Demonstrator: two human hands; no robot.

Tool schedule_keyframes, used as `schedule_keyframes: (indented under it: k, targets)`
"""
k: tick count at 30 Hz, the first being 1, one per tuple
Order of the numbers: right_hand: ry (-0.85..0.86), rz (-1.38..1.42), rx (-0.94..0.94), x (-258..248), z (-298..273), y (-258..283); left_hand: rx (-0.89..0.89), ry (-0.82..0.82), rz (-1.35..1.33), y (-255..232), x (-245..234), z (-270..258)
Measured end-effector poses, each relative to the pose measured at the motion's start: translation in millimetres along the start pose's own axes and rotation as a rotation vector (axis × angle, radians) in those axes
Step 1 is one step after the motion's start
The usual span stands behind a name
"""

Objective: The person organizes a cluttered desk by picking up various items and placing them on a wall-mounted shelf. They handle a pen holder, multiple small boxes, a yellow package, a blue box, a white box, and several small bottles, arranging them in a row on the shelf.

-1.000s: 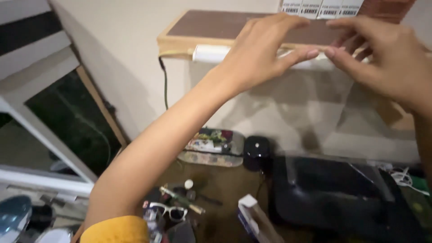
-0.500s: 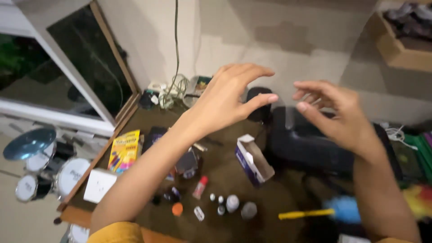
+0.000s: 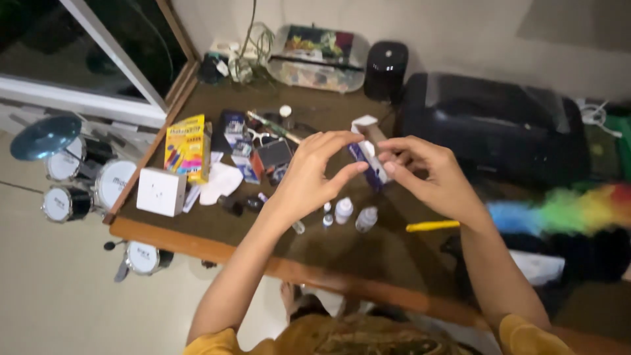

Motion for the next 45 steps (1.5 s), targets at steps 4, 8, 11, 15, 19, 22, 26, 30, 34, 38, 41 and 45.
schedule_keyframes:
  k: [4, 8, 11, 15, 19, 22, 26, 30, 34, 38, 41, 45]
  targets:
    - [0.037, 0.006, 0.054, 33.2, -19.0, -14.8, -0.097, -0.040, 0.003, 28.0, -1.3, -45.0]
    - [0.057, 0.086, 0.143, 73.7, -29.1, -29.8, -0.173, -0.079, -0.030, 55.3, -12.5, -89.0]
    - [0.076, 0.155, 0.224, 108.8, -35.5, -42.7, -0.226, -0.107, -0.094, 70.7, -29.6, -114.6]
    - [0.100, 0.219, 0.337, 156.0, -47.3, -65.4, -0.294, -0.133, -0.104, 92.1, -58.7, -144.0]
    - [0.093, 0.202, 0.396, 188.9, -45.3, -58.5, -0.336, -0.149, -0.157, 114.2, -82.6, -162.8]
    - [0.108, 0.240, 0.441, 218.1, -44.7, -63.2, -0.360, -0.147, -0.170, 128.1, -97.7, -171.3]
    - [0.112, 0.215, 0.472, 247.9, -39.4, -60.8, -0.377, -0.122, -0.157, 145.5, -115.9, -176.3]
    - [0.114, 0.174, 0.490, 267.4, -31.8, -58.2, -0.400, -0.088, -0.153, 167.9, -128.5, -178.7]
    - [0.122, 0.197, 0.527, 278.4, -16.6, -51.5, -0.416, -0.053, -0.140, 187.5, -137.7, -177.2]
    - [0.105, 0.102, 0.490, 279.8, 1.7, -51.1, -0.478, -0.070, -0.108, 217.1, -142.5, -179.6]
    - [0.106, 0.083, 0.477, 282.2, 18.1, -53.4, -0.494, -0.119, -0.109, 237.2, -147.9, -179.1]
    - [0.108, 0.045, 0.442, 291.0, 42.3, -62.3, -0.535, -0.161, -0.139, 264.7, -155.4, -174.9]
Point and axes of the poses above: each hand's wrist, its own z-axis towards the middle knuckle, its own x-axis out of the palm, y = z × x, the point moved 9 cm from there along z, towards the middle knuckle, and after that the axes turned 13 degrees about -z, right-handed, at the moved point
